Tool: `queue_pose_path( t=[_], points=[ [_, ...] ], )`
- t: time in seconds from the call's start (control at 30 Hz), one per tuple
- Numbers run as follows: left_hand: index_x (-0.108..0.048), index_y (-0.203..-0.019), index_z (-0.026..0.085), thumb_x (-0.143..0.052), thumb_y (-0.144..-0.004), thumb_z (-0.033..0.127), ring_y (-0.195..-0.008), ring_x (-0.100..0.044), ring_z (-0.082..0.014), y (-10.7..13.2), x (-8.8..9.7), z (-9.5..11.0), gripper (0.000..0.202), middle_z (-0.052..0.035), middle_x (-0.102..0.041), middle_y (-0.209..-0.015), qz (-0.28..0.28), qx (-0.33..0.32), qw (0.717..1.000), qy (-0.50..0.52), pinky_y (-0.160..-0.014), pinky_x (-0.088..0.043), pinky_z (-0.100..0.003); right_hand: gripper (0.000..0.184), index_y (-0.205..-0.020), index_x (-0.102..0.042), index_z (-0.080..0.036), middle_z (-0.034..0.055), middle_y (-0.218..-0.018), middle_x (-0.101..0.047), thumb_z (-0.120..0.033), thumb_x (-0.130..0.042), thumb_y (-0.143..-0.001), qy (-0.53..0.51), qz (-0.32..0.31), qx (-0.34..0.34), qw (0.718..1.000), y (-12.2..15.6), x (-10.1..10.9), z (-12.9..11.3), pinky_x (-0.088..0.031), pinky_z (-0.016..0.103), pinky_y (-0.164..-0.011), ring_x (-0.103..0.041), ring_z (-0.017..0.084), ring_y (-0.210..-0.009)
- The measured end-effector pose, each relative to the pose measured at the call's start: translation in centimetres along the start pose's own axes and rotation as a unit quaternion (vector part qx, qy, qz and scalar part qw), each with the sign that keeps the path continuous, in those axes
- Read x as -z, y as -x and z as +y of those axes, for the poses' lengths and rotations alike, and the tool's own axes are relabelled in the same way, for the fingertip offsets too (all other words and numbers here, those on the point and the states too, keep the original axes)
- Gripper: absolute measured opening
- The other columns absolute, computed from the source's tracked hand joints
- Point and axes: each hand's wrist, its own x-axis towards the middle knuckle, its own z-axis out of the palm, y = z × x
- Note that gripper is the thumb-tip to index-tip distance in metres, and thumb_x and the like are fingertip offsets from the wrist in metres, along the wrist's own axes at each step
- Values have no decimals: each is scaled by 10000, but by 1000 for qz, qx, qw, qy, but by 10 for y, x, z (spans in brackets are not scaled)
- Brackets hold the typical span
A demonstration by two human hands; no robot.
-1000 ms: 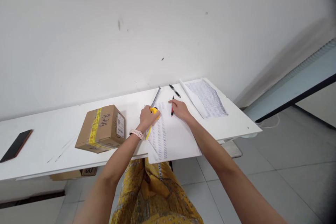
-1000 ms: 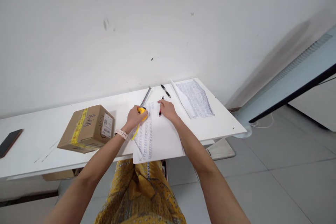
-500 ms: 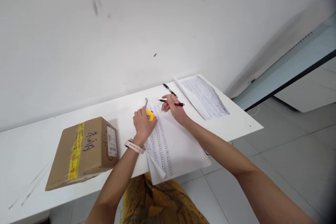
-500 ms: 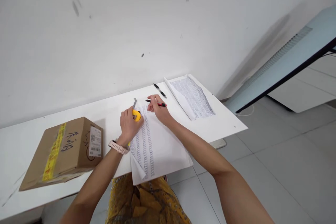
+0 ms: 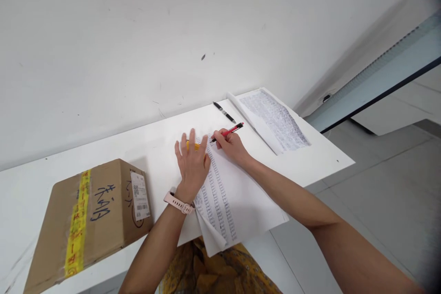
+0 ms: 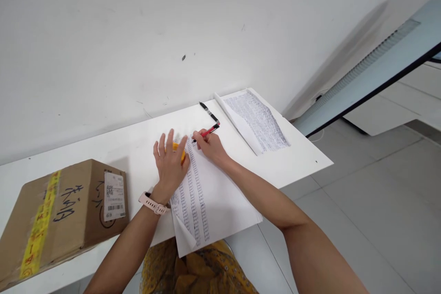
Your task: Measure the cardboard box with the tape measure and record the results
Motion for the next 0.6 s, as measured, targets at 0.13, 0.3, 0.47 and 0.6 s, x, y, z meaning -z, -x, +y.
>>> queue_pose_path(
  t=[0.13,0.3,0.47,0.6],
  points=[
    [-699,-1106,264,-523,-886,157,-1354,-434,-351,0,0,0,302,-94,-590,-1379,-64,-90,994,11,-1169,-125,-659,359,-748,-569,-219,-19,-609,-567,-514,-451,-917,52,16,3,998,3,1,1,-428,285,-616,-531,150,-593],
    [-724,-1064,241,-530,-883,175,-1314,-466,-364,-1,-1,-1,273,-117,-608,-1345,-62,-96,993,-21,-1161,-166,-658,275,-883,-569,-218,6,-769,-653,-482,-495,-899,0,-8,18,1000,3,1,3,-475,293,-721,-614,159,-748],
    [-712,-1075,235,-532,-874,180,-1321,-453,-360,1,-2,-1,275,-111,-592,-1363,-62,-89,994,-20,-1161,-173,-641,233,-723,-481,-230,-51,-606,-504,-405,-552,-860,74,-3,25,997,5,2,3,-389,275,-580,-477,129,-562],
    [-715,-1061,212,-531,-871,178,-1310,-460,-365,1,-2,-1,267,-130,-594,-1356,-57,-94,994,-29,-1156,-187,-635,146,-803,-494,-237,-58,-623,-511,-366,-548,-847,59,-15,32,998,3,3,4,-382,272,-566,-478,133,-565]
  ],
)
